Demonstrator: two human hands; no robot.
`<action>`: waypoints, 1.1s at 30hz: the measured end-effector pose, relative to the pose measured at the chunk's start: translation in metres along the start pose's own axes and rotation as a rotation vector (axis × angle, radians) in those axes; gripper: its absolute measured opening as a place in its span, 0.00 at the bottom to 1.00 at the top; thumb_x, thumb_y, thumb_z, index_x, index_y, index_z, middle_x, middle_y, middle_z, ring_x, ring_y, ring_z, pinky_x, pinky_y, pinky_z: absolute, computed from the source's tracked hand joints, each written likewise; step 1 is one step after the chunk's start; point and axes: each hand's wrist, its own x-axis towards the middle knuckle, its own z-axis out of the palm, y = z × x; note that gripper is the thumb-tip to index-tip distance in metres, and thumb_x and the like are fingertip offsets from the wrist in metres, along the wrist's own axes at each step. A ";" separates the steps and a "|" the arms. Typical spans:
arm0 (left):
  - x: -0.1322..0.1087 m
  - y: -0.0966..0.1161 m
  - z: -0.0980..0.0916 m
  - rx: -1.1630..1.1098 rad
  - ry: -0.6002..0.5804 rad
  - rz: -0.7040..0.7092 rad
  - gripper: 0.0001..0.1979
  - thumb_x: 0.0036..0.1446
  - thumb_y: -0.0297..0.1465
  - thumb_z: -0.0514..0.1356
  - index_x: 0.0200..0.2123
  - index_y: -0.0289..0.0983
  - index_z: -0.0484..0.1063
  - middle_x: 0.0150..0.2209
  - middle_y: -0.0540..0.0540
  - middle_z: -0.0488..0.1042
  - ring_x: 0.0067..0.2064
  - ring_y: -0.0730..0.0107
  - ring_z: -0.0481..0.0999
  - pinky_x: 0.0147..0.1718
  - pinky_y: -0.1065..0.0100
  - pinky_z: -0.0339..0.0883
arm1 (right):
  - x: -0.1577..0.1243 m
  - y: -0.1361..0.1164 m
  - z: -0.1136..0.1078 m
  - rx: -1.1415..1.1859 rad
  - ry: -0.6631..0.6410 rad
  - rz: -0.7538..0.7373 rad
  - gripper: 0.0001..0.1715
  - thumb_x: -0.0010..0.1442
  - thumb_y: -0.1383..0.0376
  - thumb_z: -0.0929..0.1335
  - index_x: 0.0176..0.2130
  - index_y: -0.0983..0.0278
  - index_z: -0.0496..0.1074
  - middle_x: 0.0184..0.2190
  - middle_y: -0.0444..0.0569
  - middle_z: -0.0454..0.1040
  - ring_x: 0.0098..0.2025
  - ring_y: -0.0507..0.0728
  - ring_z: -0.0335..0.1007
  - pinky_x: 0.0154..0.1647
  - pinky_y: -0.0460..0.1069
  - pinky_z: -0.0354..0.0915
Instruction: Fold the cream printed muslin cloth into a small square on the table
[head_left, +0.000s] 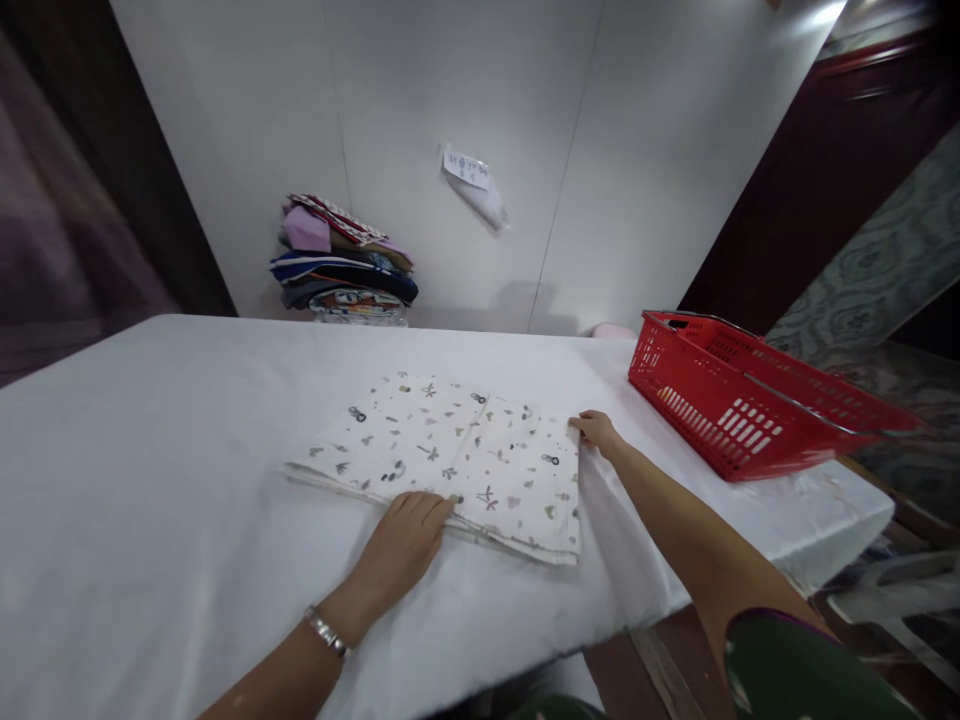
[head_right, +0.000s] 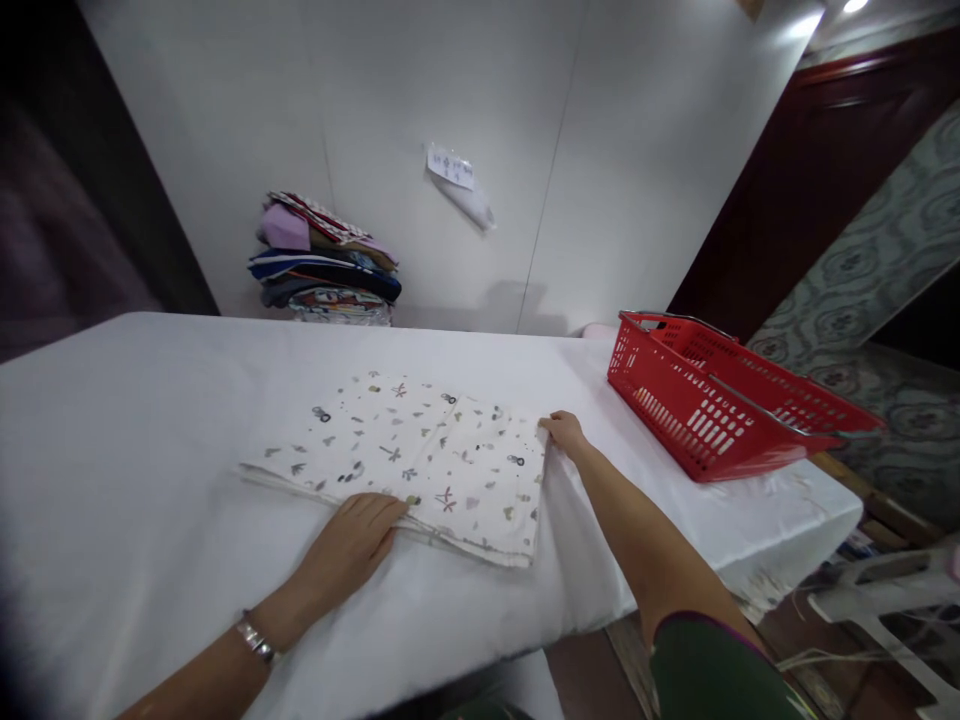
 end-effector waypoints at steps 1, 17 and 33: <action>0.001 0.000 0.000 -0.004 -0.012 -0.007 0.18 0.54 0.19 0.51 0.47 0.38 0.66 0.40 0.46 0.72 0.42 0.64 0.69 0.44 0.60 0.60 | 0.001 0.000 0.001 -0.026 0.022 -0.017 0.15 0.49 0.60 0.69 0.35 0.69 0.72 0.23 0.46 0.72 0.23 0.50 0.64 0.22 0.44 0.59; -0.002 0.010 -0.005 0.084 -0.143 -0.042 0.11 0.59 0.23 0.51 0.44 0.37 0.64 0.39 0.45 0.69 0.43 0.67 0.64 0.41 0.64 0.55 | -0.088 -0.016 0.042 -0.508 -0.251 -0.934 0.29 0.61 0.52 0.58 0.57 0.62 0.63 0.59 0.55 0.62 0.58 0.63 0.59 0.53 0.57 0.62; -0.031 -0.079 -0.034 0.029 0.130 -0.763 0.09 0.50 0.25 0.57 0.36 0.38 0.71 0.43 0.46 0.72 0.49 0.62 0.66 0.48 0.58 0.58 | -0.151 0.015 0.073 -0.699 -0.473 -1.106 0.31 0.64 0.49 0.54 0.62 0.56 0.55 0.65 0.49 0.50 0.66 0.63 0.42 0.62 0.66 0.47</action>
